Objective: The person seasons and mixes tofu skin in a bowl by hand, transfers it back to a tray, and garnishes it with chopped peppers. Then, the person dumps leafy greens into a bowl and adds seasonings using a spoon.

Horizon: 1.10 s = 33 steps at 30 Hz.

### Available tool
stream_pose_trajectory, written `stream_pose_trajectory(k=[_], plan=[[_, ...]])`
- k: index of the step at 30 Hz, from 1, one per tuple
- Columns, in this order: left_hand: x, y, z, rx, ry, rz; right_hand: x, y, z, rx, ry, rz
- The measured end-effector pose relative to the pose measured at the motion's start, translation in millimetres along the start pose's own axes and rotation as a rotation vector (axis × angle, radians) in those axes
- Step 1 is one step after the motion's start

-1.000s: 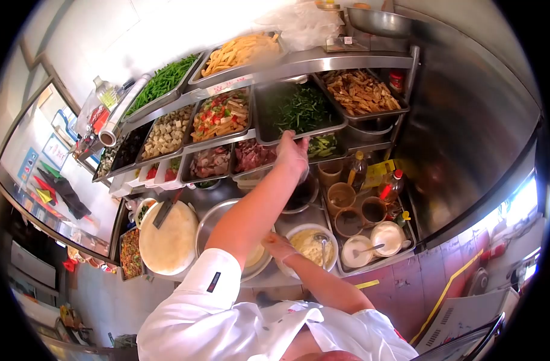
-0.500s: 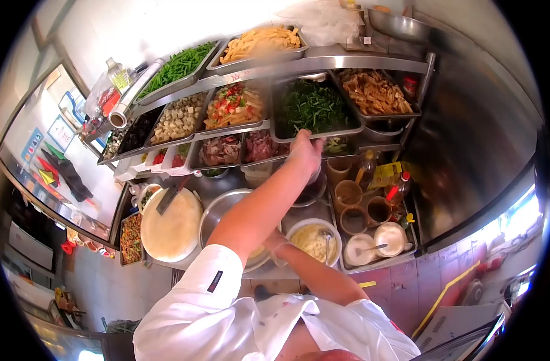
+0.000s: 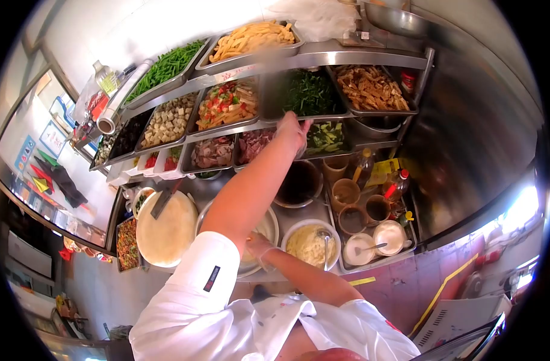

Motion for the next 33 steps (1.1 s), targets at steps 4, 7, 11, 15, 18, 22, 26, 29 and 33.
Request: stream_pose_trajectory(k=[4, 7, 11, 15, 18, 22, 26, 29, 33], plan=[[-1, -3, 0, -0.008, 0.007, 0.010, 9, 9, 1, 0.001, 0.005, -0.010], [9, 3, -17, -0.023, -0.021, 0.046, -76, -41, 47, -0.085, 0.266, -0.090], [20, 9, -30, -0.052, -0.059, 0.058, -79, -49, 57, -0.021, 0.183, 0.001], [13, 10, -31, -0.046, -0.179, 0.119, -67, -60, 58, 0.010, 0.211, 0.010], [-6, 3, -56, -0.126, -0.290, 0.217, -21, -33, 32, 0.081, 0.052, 0.009], [-24, 13, -62, -0.048, -0.306, 0.253, 48, 17, -15, 0.176, -0.192, -0.014], [-31, 51, -85, -0.075, -0.364, 0.197, 28, 10, -13, 0.067, -0.008, 0.048], [-41, 93, -134, 0.014, -0.281, 0.154, 10, -8, -3, 0.099, 0.032, -0.008], [-64, 169, -191, 0.090, -0.189, 0.107, -8, -34, 1, 0.107, -0.022, -0.010]])
Point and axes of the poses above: each hand's wrist, its own z-axis towards the middle knuckle, its own y-axis out of the back of the hand, x = y × z, the point moved 4 cm from there along z, towards the middle knuckle, and after that the axes turned 8 degrees about -x, right-handed, at the moved point
